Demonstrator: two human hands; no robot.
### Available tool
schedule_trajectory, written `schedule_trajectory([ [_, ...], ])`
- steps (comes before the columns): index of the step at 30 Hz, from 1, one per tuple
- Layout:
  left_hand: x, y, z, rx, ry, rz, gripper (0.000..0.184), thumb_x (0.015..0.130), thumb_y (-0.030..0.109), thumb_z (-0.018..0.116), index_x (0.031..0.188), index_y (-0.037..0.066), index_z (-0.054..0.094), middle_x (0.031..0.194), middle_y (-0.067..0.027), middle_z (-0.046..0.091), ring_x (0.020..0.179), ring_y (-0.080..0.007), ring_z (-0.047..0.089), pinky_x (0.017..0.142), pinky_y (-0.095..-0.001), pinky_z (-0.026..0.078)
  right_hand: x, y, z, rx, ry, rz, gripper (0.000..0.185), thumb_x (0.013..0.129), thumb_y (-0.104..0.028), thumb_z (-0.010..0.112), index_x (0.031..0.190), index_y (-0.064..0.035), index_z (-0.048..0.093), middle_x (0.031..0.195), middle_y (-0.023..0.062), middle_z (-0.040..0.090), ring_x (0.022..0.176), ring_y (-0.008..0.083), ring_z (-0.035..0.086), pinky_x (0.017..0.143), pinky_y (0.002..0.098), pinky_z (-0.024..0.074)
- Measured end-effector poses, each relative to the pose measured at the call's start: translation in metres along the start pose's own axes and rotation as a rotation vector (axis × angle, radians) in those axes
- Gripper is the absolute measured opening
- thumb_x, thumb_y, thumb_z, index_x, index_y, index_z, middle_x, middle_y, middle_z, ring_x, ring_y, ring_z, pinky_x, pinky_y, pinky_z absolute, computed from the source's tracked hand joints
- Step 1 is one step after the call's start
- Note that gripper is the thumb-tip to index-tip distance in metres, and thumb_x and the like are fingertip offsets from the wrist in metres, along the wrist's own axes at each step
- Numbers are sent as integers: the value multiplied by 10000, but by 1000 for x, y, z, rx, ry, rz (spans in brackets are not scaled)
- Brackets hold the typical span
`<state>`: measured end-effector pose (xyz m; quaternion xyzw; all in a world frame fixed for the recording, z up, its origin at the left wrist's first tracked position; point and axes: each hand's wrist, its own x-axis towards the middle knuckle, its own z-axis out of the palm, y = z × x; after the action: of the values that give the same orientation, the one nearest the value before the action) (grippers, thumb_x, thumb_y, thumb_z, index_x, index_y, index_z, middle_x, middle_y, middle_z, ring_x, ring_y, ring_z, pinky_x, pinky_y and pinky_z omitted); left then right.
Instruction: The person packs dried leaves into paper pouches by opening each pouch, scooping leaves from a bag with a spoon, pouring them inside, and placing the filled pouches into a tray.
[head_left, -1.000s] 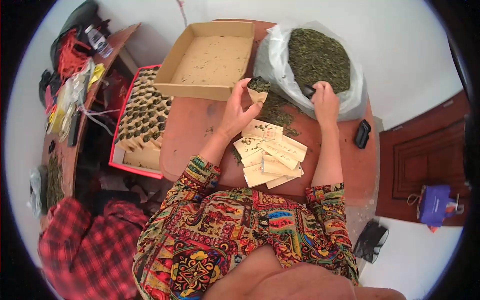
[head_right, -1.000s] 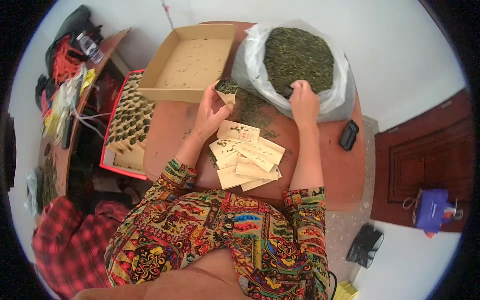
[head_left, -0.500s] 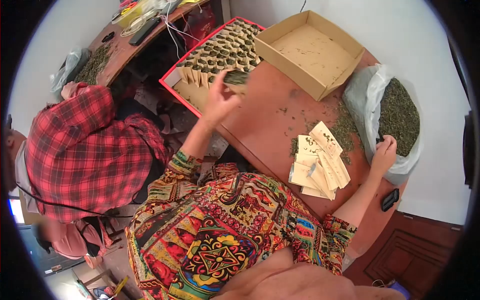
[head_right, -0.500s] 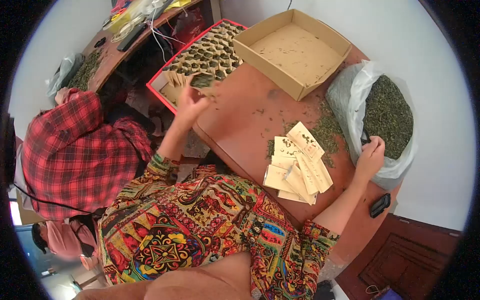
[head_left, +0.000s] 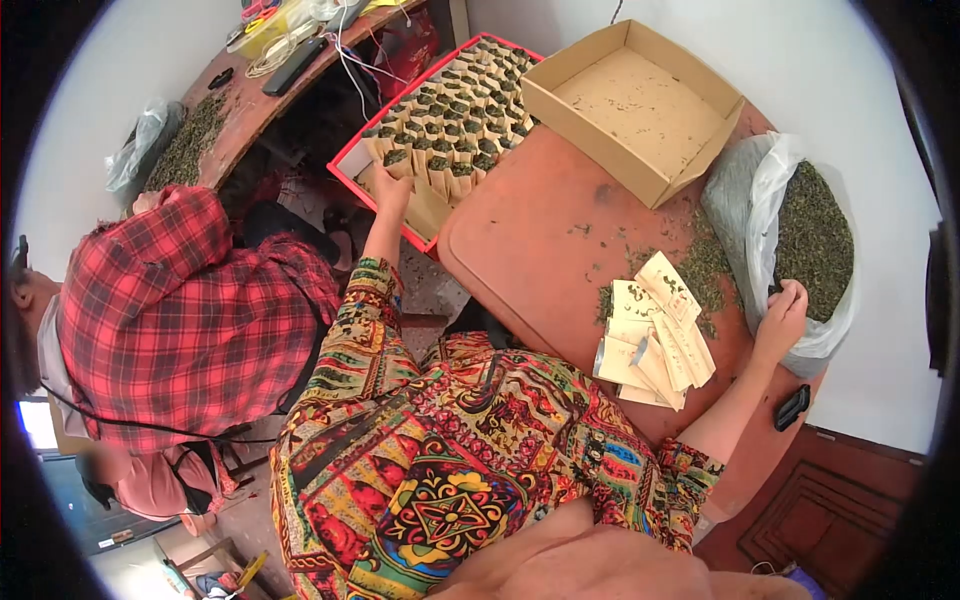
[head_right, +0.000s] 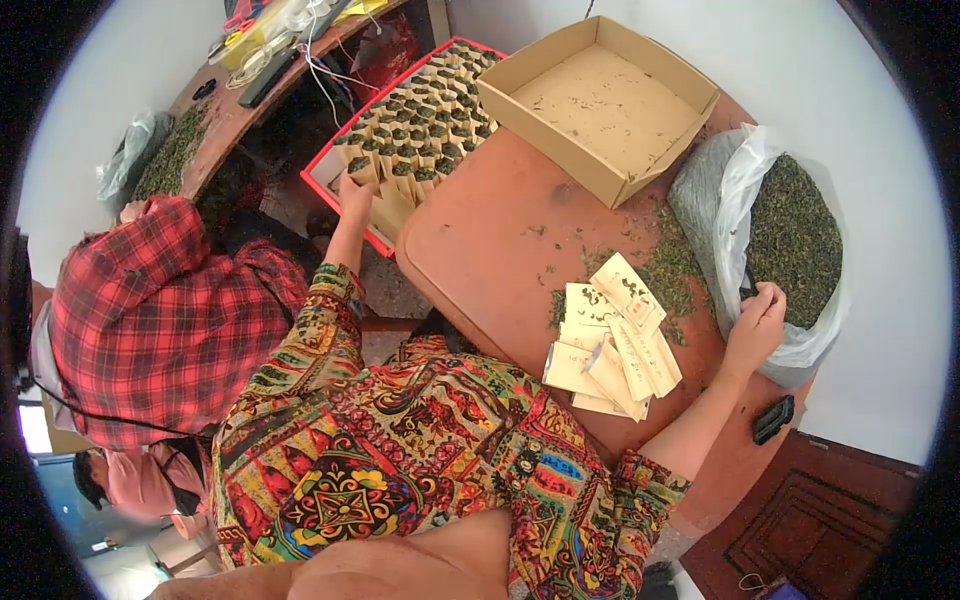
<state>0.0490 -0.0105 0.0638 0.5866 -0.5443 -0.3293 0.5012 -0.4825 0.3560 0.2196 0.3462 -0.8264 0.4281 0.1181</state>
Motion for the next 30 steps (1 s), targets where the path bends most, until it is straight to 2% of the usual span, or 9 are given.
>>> schedule_trajectory([
  [5, 18, -37, 14, 6, -79, -90, 492, 727, -14, 665, 1196, 35, 524, 1029, -121, 663, 924, -247, 661, 763, -368, 538, 0, 0, 0, -3, -3, 7, 289, 1024, -270, 473, 1033, -39, 647, 679, 48, 600, 623, 155, 578, 641, 321, 465],
  [8, 32, -70, 25, 301, -88, -5, 544, 719, 0, 693, 1234, 19, 520, 1080, -138, 666, 986, -281, 658, 839, -369, 528, 1, 1, 0, -1, 1, 2, 289, 1023, -272, 472, 1039, -42, 648, 672, 46, 604, 625, 162, 586, 643, 324, 467],
  [11, 10, -24, 22, 306, -194, -89, 537, 766, 8, 721, 1241, 8, 471, 1069, -113, 602, 966, -229, 606, 806, -349, 506, 0, 3, 0, -13, 0, 5, 294, 1023, -275, 472, 1040, -42, 650, 666, 45, 609, 625, 171, 595, 643, 328, 470],
  [14, 7, -15, 20, 301, -243, -90, 551, 744, 17, 741, 1224, -1, 469, 1078, -121, 595, 958, -242, 604, 794, -345, 506, 1, 5, 1, -11, 1, -2, 298, 1023, -277, 472, 1033, -41, 654, 664, 46, 613, 624, 178, 602, 645, 333, 474],
  [17, 5, -4, 20, 290, -221, -176, 680, 668, -29, 748, 1294, -17, 482, 1189, -164, 629, 1061, -281, 632, 886, -361, 521, 1, 5, 1, -3, 1, 1, 297, 1023, -274, 471, 1028, -41, 655, 665, 48, 615, 627, 179, 606, 646, 333, 475],
  [23, 14, -36, 19, 176, -146, -217, 774, 670, -38, 744, 1368, -24, 409, 1210, -177, 586, 982, -262, 634, 763, -334, 548, 0, 1, 0, -10, -4, 4, 289, 1020, -268, 473, 1029, -46, 658, 670, 55, 620, 640, 185, 617, 653, 335, 479],
  [26, -1, -7, 9, 58, -198, -203, 750, 697, -3, 742, 1365, -18, 402, 1211, -164, 568, 1032, -264, 603, 842, -351, 524, 0, 1, 2, -17, -11, 30, 295, 1009, -283, 476, 1042, -57, 661, 692, 75, 635, 658, 210, 626, 672, 354, 484],
  [29, 5, -41, 3, 95, -74, 115, 668, 723, 36, 733, 1323, -10, 444, 1181, -157, 570, 1089, -279, 560, 928, -382, 475, -1, 11, 5, -1, -10, 71, 303, 986, -303, 482, 1067, -78, 669, 728, 108, 653, 698, 262, 637, 706, 388, 489],
  [30, 15, -55, 1, 162, -6, 234, 559, 733, 59, 720, 1245, -12, 508, 1157, -159, 571, 1129, -291, 523, 995, -405, 419, -1, 12, 6, -38, -4, 86, 299, 985, -298, 483, 1068, -81, 671, 764, 129, 667, 730, 292, 652, 726, 406, 494],
])
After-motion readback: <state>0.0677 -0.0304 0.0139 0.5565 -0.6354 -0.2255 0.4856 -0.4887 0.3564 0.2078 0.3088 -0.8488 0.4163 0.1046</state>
